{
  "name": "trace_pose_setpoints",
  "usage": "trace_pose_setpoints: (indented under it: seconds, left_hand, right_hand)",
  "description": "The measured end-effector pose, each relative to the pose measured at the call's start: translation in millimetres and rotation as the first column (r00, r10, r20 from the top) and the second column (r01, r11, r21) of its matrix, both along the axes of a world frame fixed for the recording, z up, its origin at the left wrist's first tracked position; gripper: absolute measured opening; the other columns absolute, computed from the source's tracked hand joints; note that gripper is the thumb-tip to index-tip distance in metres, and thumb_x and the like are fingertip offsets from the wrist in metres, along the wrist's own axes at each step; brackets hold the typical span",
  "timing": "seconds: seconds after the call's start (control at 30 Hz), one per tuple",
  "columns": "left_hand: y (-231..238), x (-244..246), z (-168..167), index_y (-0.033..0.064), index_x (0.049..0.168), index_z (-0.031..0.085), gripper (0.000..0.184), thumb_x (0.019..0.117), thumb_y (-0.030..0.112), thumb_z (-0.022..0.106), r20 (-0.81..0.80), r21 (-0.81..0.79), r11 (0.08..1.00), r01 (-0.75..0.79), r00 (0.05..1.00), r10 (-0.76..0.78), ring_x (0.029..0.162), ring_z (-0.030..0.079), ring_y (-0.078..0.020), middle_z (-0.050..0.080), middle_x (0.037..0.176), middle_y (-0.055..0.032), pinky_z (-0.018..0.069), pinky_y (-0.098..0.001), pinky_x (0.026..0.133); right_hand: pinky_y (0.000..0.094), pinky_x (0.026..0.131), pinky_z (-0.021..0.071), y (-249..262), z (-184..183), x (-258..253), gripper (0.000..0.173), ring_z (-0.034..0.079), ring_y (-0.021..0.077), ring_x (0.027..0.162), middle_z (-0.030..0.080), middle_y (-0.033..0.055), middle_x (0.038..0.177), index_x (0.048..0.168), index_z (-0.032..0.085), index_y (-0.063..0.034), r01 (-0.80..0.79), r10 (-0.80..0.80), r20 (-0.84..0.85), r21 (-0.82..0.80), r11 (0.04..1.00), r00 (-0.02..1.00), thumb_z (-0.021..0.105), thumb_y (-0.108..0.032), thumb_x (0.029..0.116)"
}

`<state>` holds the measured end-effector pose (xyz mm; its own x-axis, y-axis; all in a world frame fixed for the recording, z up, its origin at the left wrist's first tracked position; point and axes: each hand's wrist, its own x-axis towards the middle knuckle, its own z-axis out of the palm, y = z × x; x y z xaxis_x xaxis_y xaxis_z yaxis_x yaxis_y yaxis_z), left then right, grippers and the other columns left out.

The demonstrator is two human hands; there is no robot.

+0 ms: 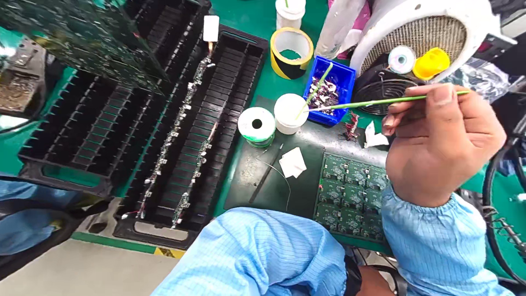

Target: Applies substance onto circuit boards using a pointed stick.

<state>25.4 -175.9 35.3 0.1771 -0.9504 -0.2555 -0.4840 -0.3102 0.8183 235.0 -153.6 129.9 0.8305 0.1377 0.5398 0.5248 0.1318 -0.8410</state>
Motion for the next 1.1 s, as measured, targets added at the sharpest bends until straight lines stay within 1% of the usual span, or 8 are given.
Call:
trace_pose_setpoints:
  seconds: [0.17, 0.3, 0.43, 0.57, 0.7, 0.87, 0.97, 1.1]
  left_hand:
    - [-2, -5, -23, 0.0039, 0.102, 0.073, 0.013, 0.0918, 0.011, 0.070, 0.042, -0.219, 0.973, 0.071, 0.997, -0.063, 0.090, 0.071, -0.0381, 0.073, 0.096, -0.0167, 0.0563, -0.0613, 0.074]
    - [-3, -3, -28, 0.0023, 0.107, 0.071, 0.016, 0.0962, 0.011, 0.064, 0.047, -0.240, 0.966, 0.094, 0.995, -0.085, 0.092, 0.072, -0.0395, 0.073, 0.102, -0.0179, 0.0570, -0.0605, 0.073]
    - [-5, -1, -30, -0.0036, 0.108, 0.067, 0.022, 0.1043, 0.011, 0.051, -0.005, -0.224, 0.962, 0.157, 0.987, -0.162, 0.094, 0.071, -0.0422, 0.071, 0.102, -0.0224, 0.0562, -0.0585, 0.071]
    - [-7, -11, -37, -0.0048, 0.103, 0.068, 0.026, 0.1063, 0.010, 0.047, 0.004, -0.306, 0.941, 0.144, 0.989, -0.150, 0.090, 0.071, -0.0415, 0.071, 0.097, -0.0224, 0.0563, -0.0552, 0.068]
    - [-5, -29, -42, 0.0019, 0.088, 0.071, 0.028, 0.1027, 0.013, 0.051, -0.014, -0.353, 0.935, 0.039, 0.999, -0.047, 0.077, 0.071, -0.0363, 0.070, 0.081, -0.0159, 0.0538, -0.0537, 0.060]
    - [-9, -22, -37, -0.0007, 0.102, 0.071, 0.031, 0.1061, 0.010, 0.042, -0.052, -0.241, 0.944, 0.226, 0.968, -0.245, 0.095, 0.069, -0.0381, 0.071, 0.099, -0.0185, 0.0537, -0.0563, 0.073]
    - [-22, -74, -83, 0.0123, 0.077, 0.068, 0.028, 0.0973, 0.011, 0.049, 0.237, -0.483, 0.875, -0.023, 0.959, 0.157, 0.064, 0.064, -0.0251, 0.065, 0.071, -0.0047, 0.0459, -0.0410, 0.046]
    - [-29, -84, -90, 0.0140, 0.077, 0.068, 0.027, 0.0968, 0.012, 0.051, 0.269, -0.460, 0.887, -0.029, 0.948, 0.170, 0.062, 0.063, -0.0245, 0.064, 0.072, -0.0043, 0.0450, -0.0411, 0.045]
  right_hand:
    - [0.0302, 0.059, 0.0579, -87, -5, -34, 0.031, 0.066, 0.0155, 0.066, 0.069, 0.0057, 0.084, 0.103, 0.063, -0.0017, 0.114, -0.089, -0.167, 0.141, 0.983, 0.982, 0.034, -0.012, 0.1099]
    - [0.0274, 0.060, 0.0566, -148, -38, -73, 0.036, 0.064, 0.0119, 0.066, 0.067, 0.0012, 0.084, 0.103, 0.061, -0.0083, 0.345, -0.335, -0.197, 0.020, 0.938, 0.922, 0.027, -0.017, 0.1099]
    - [0.0281, 0.057, 0.0566, -166, -77, -93, 0.033, 0.066, 0.0129, 0.065, 0.069, 0.0025, 0.083, 0.100, 0.063, -0.0068, 0.502, -0.487, -0.148, 0.097, 0.859, 0.861, 0.032, -0.013, 0.1084]
    - [0.0274, 0.057, 0.0568, -154, -91, -111, 0.029, 0.067, 0.0129, 0.068, 0.070, 0.0033, 0.085, 0.099, 0.065, -0.0074, 0.426, -0.399, -0.181, 0.147, 0.893, 0.899, 0.039, -0.015, 0.1083]
    - [0.0291, 0.059, 0.0591, -127, -98, -120, 0.021, 0.070, 0.0151, 0.073, 0.072, 0.0046, 0.092, 0.103, 0.070, -0.0078, 0.234, -0.214, -0.172, 0.106, 0.966, 0.961, 0.053, -0.021, 0.1071]
    - [0.0300, 0.062, 0.0596, -121, -101, -118, 0.019, 0.070, 0.0160, 0.078, 0.072, 0.0042, 0.097, 0.106, 0.070, -0.0085, 0.168, -0.163, -0.152, 0.023, 0.986, 0.975, 0.056, -0.022, 0.1063]
    - [0.0313, 0.062, 0.0603, -120, -102, -118, 0.021, 0.071, 0.0176, 0.078, 0.072, 0.0054, 0.096, 0.106, 0.070, -0.0065, 0.165, -0.166, -0.149, -0.020, 0.986, 0.975, 0.054, -0.021, 0.1066]
    - [0.0319, 0.063, 0.0607, -119, -102, -115, 0.022, 0.071, 0.0187, 0.080, 0.072, 0.0068, 0.097, 0.106, 0.070, -0.0043, 0.154, -0.158, -0.147, -0.038, 0.987, 0.977, 0.054, -0.020, 0.1062]
